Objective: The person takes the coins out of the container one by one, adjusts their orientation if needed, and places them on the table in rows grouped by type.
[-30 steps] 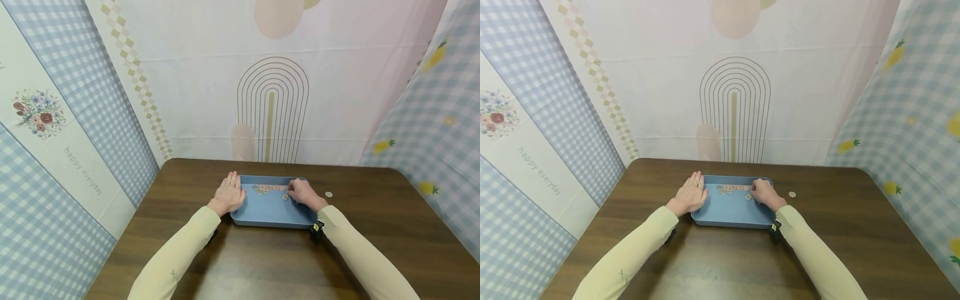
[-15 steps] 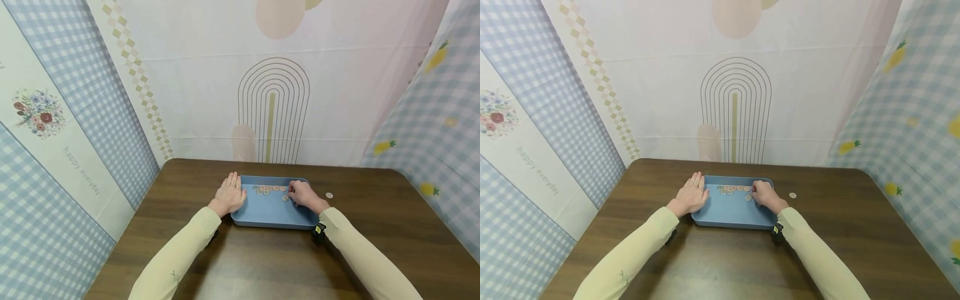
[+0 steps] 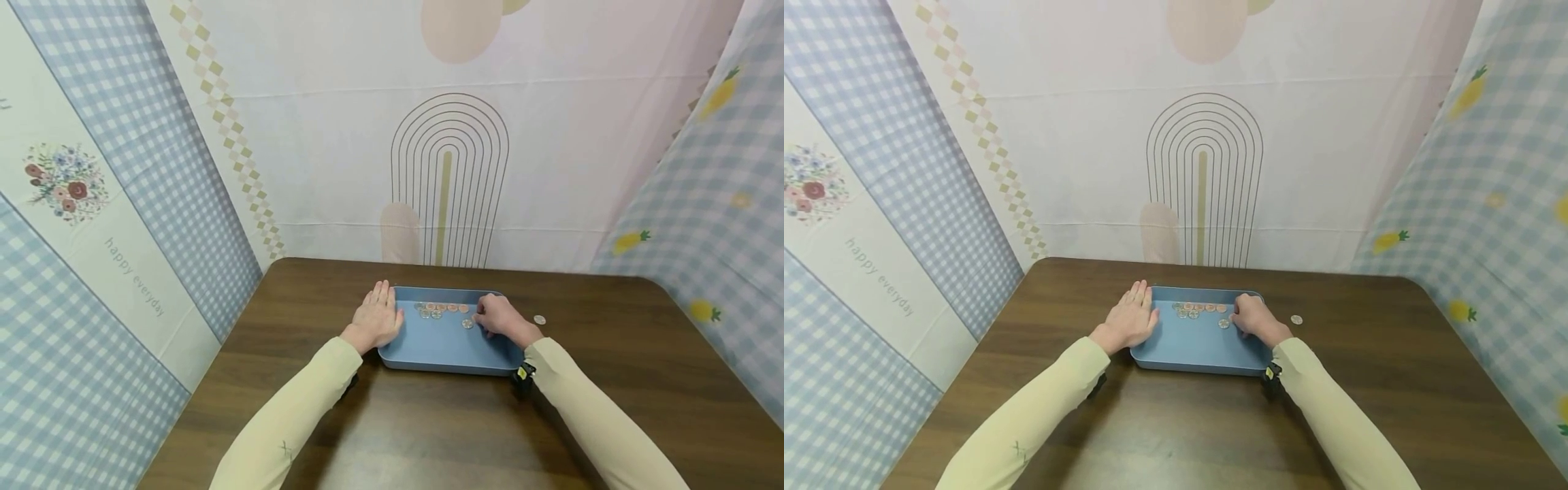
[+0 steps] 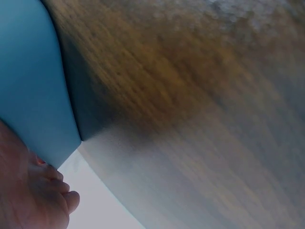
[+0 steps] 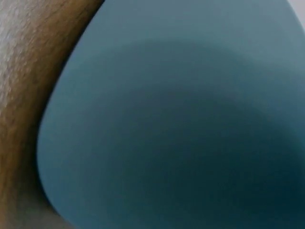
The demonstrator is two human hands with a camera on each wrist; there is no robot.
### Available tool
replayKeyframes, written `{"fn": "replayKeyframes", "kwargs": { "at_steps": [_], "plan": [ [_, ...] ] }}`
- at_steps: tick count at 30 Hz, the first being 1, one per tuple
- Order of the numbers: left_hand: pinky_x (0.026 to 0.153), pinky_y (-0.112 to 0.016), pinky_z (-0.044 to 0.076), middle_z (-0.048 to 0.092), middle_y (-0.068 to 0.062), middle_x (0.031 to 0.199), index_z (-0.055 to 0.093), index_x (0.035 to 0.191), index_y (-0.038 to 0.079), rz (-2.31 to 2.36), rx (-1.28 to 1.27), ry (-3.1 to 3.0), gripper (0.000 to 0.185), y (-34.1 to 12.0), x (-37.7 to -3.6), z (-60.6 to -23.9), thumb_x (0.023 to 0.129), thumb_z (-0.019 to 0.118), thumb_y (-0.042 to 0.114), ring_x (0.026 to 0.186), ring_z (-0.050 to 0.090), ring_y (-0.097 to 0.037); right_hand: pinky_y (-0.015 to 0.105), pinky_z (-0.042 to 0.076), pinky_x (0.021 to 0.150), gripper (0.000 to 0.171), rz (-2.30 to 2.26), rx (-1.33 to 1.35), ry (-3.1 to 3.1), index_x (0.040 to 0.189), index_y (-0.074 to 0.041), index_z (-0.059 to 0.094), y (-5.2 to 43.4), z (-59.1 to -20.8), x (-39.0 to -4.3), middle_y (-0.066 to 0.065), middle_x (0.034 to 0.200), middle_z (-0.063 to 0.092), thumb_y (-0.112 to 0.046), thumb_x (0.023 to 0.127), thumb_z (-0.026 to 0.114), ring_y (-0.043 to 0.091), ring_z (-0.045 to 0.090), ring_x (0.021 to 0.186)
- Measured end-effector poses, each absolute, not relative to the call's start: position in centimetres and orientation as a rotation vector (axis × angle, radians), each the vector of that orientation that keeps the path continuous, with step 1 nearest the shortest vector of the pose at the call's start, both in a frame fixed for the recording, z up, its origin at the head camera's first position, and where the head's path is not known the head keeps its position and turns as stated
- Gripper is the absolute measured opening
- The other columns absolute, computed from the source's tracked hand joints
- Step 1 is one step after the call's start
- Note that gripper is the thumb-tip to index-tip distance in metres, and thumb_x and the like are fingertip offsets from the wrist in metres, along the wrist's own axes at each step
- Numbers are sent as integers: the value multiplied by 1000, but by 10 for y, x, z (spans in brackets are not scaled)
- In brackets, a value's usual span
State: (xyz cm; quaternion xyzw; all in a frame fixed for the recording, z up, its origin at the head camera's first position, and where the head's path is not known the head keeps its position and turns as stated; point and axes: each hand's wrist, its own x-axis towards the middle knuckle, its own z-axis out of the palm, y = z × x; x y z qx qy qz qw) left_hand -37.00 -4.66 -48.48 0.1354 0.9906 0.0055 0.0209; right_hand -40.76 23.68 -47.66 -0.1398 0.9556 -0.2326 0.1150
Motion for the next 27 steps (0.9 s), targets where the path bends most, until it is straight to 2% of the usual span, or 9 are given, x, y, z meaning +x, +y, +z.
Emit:
{"fn": "replayKeyframes", "kwargs": {
  "at_steps": [13, 27],
  "plan": [
    [125, -41, 15, 10, -21, 164, 17, 155, -4, -8, 425, 3062, 66, -49, -364, -483, 105, 20, 40, 154, 10, -32, 25, 51, 48, 12, -651, -418, 2775, 89, -5, 58, 231, -479, -402, 7, 69, 58, -14, 97, 60, 14, 61, 52],
    [125, -41, 15, 11, -21, 164, 17, 155, -4, -24, 447, 3068, 67, -50, -361, -485, 105, 21, 41, 154, 10, -32, 27, 49, 46, 12, -736, -471, 2816, 95, -7, 49, 231, -481, -389, 8, 75, 53, -14, 97, 59, 16, 56, 53]
  ]
}}
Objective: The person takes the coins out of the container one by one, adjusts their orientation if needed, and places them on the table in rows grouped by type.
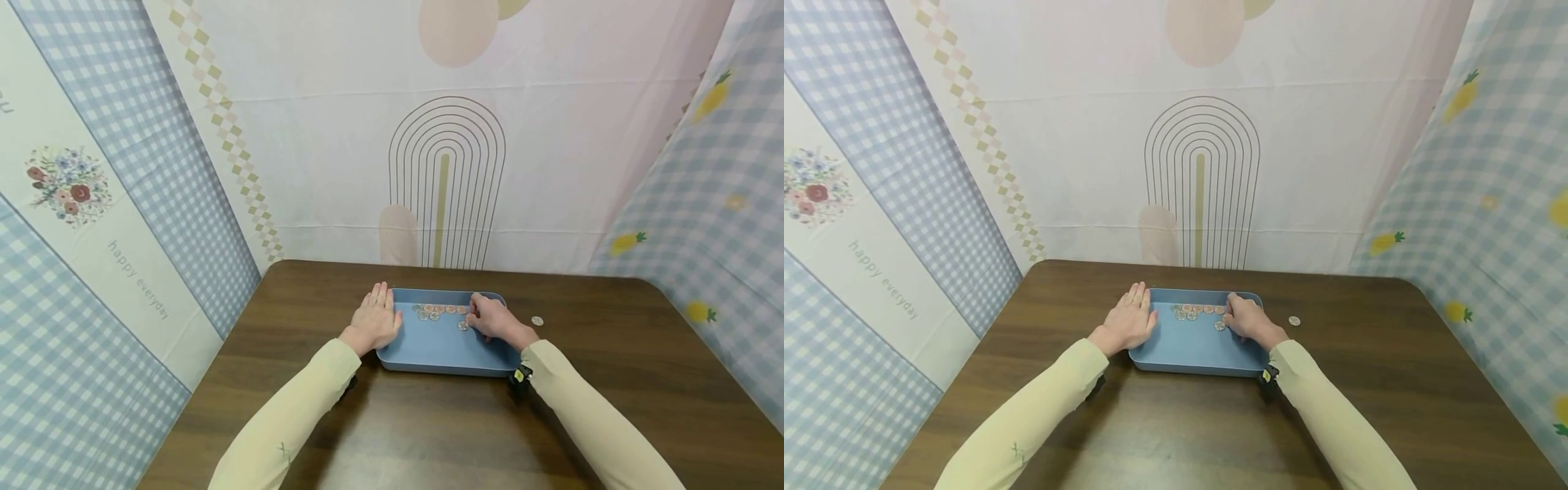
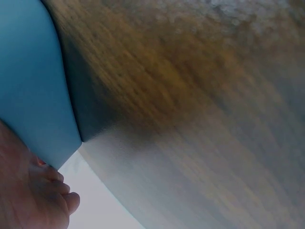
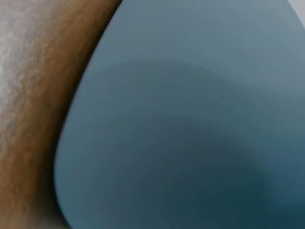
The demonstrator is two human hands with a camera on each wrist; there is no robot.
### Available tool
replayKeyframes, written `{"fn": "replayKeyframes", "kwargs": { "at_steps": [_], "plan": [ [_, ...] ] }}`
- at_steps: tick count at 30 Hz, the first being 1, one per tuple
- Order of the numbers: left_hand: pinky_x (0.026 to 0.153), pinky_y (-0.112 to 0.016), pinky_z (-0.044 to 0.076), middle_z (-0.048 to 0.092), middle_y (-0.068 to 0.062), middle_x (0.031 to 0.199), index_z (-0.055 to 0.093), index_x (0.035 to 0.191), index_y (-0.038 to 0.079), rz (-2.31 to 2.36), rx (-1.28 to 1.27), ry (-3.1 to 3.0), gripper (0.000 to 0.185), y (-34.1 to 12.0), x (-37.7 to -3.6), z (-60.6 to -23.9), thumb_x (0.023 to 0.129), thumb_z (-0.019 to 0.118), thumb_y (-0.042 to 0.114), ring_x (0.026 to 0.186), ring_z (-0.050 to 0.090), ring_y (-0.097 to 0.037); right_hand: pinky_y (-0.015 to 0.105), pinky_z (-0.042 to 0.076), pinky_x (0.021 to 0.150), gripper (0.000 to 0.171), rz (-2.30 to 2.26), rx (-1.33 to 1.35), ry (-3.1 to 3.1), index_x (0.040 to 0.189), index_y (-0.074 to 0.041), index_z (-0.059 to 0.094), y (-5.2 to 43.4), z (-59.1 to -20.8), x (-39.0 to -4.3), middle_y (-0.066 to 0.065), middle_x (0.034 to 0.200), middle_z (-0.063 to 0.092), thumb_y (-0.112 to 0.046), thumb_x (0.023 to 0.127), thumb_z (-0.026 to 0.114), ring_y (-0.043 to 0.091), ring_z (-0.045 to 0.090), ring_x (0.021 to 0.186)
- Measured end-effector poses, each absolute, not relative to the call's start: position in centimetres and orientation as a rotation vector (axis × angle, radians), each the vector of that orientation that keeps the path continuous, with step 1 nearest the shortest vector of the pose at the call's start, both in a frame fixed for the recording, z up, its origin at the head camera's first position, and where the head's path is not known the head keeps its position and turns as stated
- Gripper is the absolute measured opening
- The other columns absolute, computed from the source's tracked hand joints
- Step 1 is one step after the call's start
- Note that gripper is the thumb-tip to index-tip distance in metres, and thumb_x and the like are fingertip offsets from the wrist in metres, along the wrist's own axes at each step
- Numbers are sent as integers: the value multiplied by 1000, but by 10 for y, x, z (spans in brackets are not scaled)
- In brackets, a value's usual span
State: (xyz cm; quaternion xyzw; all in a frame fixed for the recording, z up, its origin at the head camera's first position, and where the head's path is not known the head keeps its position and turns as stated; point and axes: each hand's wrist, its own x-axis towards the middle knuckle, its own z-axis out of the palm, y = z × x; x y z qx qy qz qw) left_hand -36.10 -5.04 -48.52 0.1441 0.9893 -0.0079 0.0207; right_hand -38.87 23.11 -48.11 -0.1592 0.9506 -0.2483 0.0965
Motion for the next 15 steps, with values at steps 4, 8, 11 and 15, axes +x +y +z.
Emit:
{"fn": "replayKeyframes", "kwargs": {
  "at_steps": [4, 8, 11, 15],
  "plan": [
    [125, -41, 15, 10, -21, 164, 17, 155, -4, -28, 451, 3063, 67, -50, -361, -485, 105, 21, 40, 154, 9, -32, 26, 49, 45, 10, -800, -494, 2819, 95, -7, 50, 234, -480, -386, 9, 78, 56, -11, 97, 59, 16, 57, 53],
    [125, -41, 14, 9, -21, 164, 16, 155, -4, -24, 457, 3058, 67, -49, -362, -484, 105, 22, 40, 154, 9, -32, 26, 50, 46, 9, -881, -486, 2825, 97, -6, 51, 239, -477, -383, 9, 81, 58, -9, 96, 60, 16, 57, 56],
    [125, -41, 15, 10, -21, 164, 17, 155, -4, -22, 460, 3060, 67, -49, -362, -484, 105, 21, 40, 154, 9, -32, 26, 50, 48, 9, -931, -481, 2837, 98, -7, 52, 244, -475, -380, 9, 81, 57, -9, 96, 60, 16, 57, 59],
    [125, -42, 16, 11, -21, 164, 18, 155, -4, -19, 455, 3063, 66, -51, -362, -485, 105, 22, 40, 154, 10, -32, 26, 51, 49, 10, -970, -489, 2861, 97, -8, 51, 252, -471, -376, 8, 80, 56, -10, 96, 60, 16, 58, 60]
  ]
}}
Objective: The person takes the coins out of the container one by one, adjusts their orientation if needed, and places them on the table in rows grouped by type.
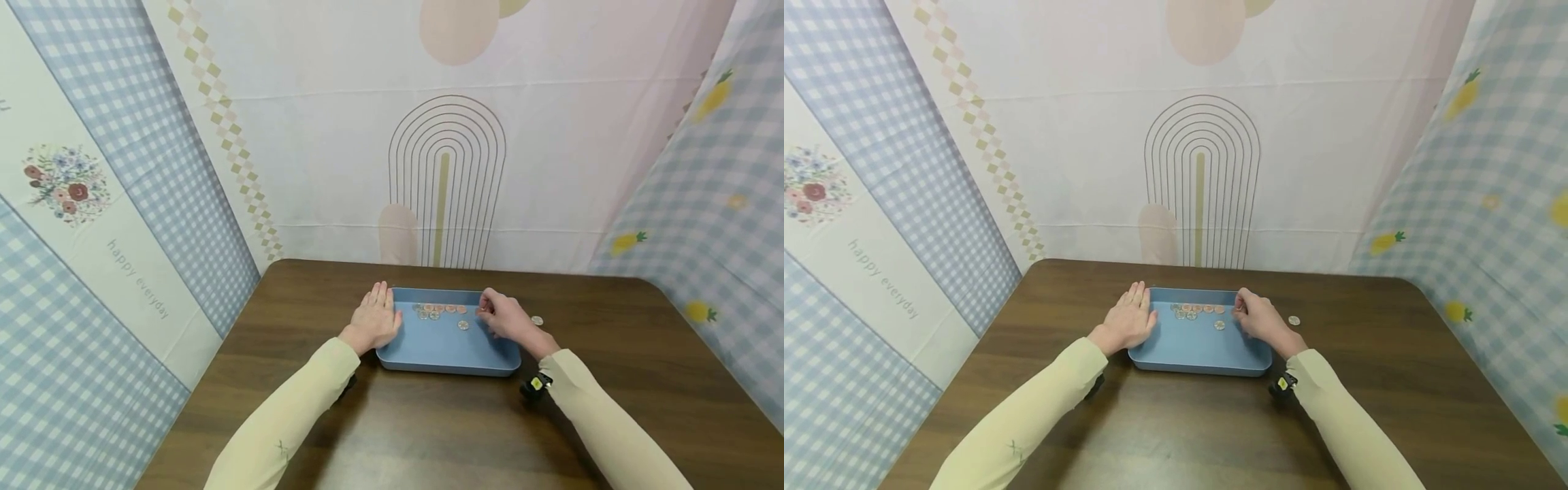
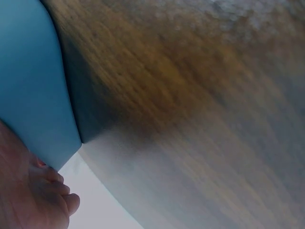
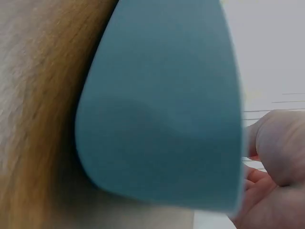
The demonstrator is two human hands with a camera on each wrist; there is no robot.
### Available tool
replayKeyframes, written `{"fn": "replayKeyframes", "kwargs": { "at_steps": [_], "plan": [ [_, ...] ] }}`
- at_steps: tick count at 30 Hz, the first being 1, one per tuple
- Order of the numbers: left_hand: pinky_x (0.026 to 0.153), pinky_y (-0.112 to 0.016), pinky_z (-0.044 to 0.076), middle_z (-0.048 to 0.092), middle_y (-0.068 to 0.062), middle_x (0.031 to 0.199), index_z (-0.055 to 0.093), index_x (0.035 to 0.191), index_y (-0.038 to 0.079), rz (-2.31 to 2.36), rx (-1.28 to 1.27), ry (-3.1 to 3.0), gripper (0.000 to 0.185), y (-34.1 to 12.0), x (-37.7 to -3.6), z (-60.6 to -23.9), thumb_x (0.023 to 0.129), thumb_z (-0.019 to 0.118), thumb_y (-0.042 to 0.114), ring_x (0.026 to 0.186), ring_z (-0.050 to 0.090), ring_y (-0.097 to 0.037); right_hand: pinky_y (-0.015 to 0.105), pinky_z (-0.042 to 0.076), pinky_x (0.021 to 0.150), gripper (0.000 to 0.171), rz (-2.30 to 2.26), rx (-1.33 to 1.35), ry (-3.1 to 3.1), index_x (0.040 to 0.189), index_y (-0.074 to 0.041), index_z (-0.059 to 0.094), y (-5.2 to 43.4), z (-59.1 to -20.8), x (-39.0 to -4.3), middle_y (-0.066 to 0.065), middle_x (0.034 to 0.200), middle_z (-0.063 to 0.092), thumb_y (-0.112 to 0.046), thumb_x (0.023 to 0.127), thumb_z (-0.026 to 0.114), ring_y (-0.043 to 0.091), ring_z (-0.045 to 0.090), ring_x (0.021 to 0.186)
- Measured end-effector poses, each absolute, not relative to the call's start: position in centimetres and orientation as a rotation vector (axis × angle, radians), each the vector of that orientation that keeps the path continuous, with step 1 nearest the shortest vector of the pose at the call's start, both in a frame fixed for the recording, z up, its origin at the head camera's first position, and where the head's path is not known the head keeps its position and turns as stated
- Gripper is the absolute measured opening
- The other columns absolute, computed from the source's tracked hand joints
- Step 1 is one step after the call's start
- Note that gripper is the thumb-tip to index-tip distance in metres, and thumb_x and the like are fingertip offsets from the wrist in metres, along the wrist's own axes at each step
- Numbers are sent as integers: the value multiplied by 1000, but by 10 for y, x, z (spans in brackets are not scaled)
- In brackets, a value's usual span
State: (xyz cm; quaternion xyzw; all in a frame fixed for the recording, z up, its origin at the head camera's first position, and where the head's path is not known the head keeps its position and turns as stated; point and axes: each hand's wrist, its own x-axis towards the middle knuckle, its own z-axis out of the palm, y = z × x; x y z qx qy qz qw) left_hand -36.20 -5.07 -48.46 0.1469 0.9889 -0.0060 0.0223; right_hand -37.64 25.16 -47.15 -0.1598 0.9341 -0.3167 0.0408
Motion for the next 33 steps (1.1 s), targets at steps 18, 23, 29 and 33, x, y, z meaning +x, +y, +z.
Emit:
{"fn": "replayKeyframes", "kwargs": {
  "at_steps": [18, 23, 29, 33],
  "plan": [
    [125, -42, 15, 11, -21, 164, 18, 155, -4, -22, 474, 3063, 67, -54, -358, -486, 105, 22, 41, 154, 10, -32, 27, 53, 50, 12, -1077, -388, 2927, 99, -7, 51, 287, -463, -360, 10, 81, 58, -13, 96, 62, 17, 61, 60],
    [125, -42, 16, 13, -21, 164, 18, 155, -4, -21, 476, 3067, 67, -54, -357, -488, 105, 23, 40, 153, 10, -32, 29, 54, 52, 14, -1093, -346, 2915, 101, -7, 51, 298, -465, -359, 11, 83, 58, -15, 96, 62, 19, 61, 63],
    [125, -42, 16, 13, -21, 164, 19, 154, -4, -27, 477, 3073, 67, -54, -357, -486, 105, 23, 40, 153, 11, -32, 30, 54, 52, 16, -1125, -326, 2916, 101, -7, 51, 312, -469, -359, 12, 84, 60, -17, 96, 63, 20, 63, 64],
    [125, -42, 16, 12, -21, 164, 18, 155, -4, -30, 479, 3072, 67, -54, -358, -486, 104, 21, 41, 153, 10, -32, 31, 54, 53, 16, -1124, -306, 2925, 101, -6, 51, 321, -471, -358, 13, 85, 60, -17, 96, 63, 21, 63, 64]
  ]
}}
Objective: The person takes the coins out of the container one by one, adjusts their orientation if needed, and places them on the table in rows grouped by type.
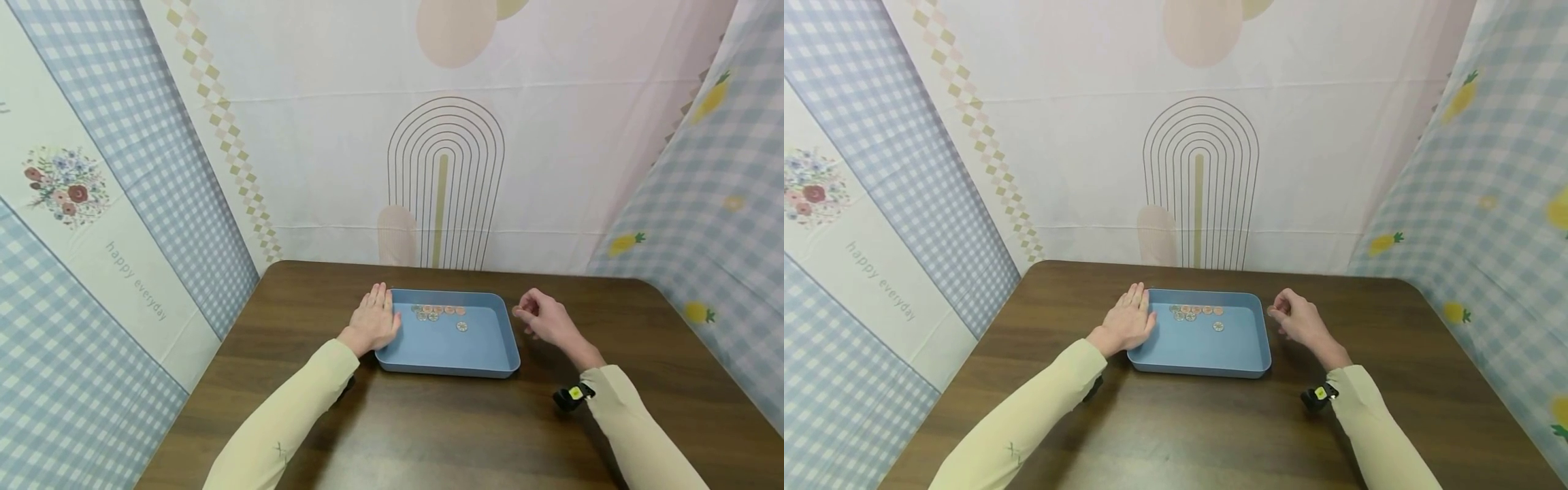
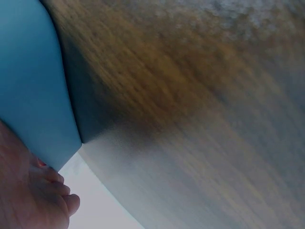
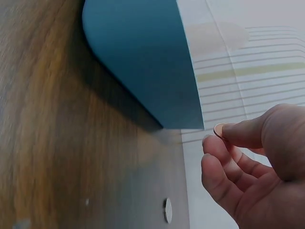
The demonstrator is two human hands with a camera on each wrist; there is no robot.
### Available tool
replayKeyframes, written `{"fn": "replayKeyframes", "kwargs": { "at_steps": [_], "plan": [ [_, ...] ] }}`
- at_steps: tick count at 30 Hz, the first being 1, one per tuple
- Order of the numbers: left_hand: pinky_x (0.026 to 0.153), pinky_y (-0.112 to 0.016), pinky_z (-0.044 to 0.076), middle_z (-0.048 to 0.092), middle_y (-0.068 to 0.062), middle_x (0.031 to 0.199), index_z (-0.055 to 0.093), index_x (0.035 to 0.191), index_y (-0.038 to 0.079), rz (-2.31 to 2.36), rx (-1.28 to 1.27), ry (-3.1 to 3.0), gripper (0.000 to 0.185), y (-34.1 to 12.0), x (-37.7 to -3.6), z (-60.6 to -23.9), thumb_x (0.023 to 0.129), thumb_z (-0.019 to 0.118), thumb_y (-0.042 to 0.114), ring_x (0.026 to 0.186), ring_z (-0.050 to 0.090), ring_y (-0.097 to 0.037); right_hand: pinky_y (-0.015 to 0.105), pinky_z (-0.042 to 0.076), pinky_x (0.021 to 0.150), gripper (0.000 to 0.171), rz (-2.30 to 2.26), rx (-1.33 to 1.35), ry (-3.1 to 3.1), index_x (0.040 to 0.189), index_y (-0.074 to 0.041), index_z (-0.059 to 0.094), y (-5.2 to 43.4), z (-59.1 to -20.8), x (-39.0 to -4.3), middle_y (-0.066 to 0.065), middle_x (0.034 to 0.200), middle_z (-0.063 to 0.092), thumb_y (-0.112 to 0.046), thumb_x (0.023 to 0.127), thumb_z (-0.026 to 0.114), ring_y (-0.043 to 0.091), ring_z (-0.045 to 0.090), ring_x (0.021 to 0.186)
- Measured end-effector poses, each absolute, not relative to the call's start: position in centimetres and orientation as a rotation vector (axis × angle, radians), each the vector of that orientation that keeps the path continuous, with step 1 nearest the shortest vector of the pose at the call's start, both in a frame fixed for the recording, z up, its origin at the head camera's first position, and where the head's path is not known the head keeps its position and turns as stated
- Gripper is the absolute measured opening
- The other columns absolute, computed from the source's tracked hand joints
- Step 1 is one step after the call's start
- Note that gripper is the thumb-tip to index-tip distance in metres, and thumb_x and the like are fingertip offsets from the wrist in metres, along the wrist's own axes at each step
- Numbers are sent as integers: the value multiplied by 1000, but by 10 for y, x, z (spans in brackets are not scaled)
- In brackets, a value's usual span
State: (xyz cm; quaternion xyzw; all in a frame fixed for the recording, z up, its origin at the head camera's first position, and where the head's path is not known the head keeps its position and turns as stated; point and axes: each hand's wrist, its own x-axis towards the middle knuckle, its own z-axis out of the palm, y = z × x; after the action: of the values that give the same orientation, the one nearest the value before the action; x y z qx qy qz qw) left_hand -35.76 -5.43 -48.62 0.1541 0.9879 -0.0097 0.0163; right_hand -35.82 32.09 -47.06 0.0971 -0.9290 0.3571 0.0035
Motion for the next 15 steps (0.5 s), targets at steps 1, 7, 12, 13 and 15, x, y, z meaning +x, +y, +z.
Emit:
{"fn": "replayKeyframes", "kwargs": {
  "at_steps": [1, 7, 12, 13, 15],
  "plan": [
    [125, -42, 16, 12, -21, 164, 18, 155, -4, -32, 481, 3071, 67, -54, -358, -486, 104, 21, 41, 153, 10, -32, 31, 54, 53, 16, 1116, 296, -2913, 101, -7, 51, 323, -471, -358, 13, 84, 60, -18, 96, 63, 20, 63, 64],
    [125, -42, 16, 13, -21, 164, 19, 154, -4, -25, 482, 3072, 67, -54, -358, -486, 105, 22, 40, 153, 11, -33, 31, 52, 50, 16, 1102, 285, -2915, 98, -4, 52, 336, -473, -355, 13, 79, 61, -15, 95, 63, 19, 61, 60],
    [125, -43, 15, 10, -21, 164, 17, 155, -3, -27, 467, 3058, 67, -54, -358, -486, 105, 22, 40, 154, 9, -32, 31, 51, 49, 15, 1069, 296, -2961, 97, -4, 52, 343, -477, -352, 10, 77, 60, -15, 95, 62, 17, 59, 57],
    [125, -43, 15, 10, -21, 164, 17, 155, -3, -28, 467, 3058, 67, -54, -358, -486, 105, 22, 40, 154, 9, -32, 31, 51, 48, 14, 1066, 293, -2970, 96, -4, 52, 344, -478, -352, 10, 77, 60, -15, 95, 62, 17, 59, 57],
    [125, -43, 15, 11, -21, 164, 18, 155, -3, -28, 468, 3060, 67, -54, -357, -486, 105, 23, 40, 154, 9, -32, 32, 51, 48, 14, 1063, 288, -2982, 96, -4, 52, 347, -479, -351, 9, 77, 59, -15, 95, 62, 18, 59, 57]
  ]
}}
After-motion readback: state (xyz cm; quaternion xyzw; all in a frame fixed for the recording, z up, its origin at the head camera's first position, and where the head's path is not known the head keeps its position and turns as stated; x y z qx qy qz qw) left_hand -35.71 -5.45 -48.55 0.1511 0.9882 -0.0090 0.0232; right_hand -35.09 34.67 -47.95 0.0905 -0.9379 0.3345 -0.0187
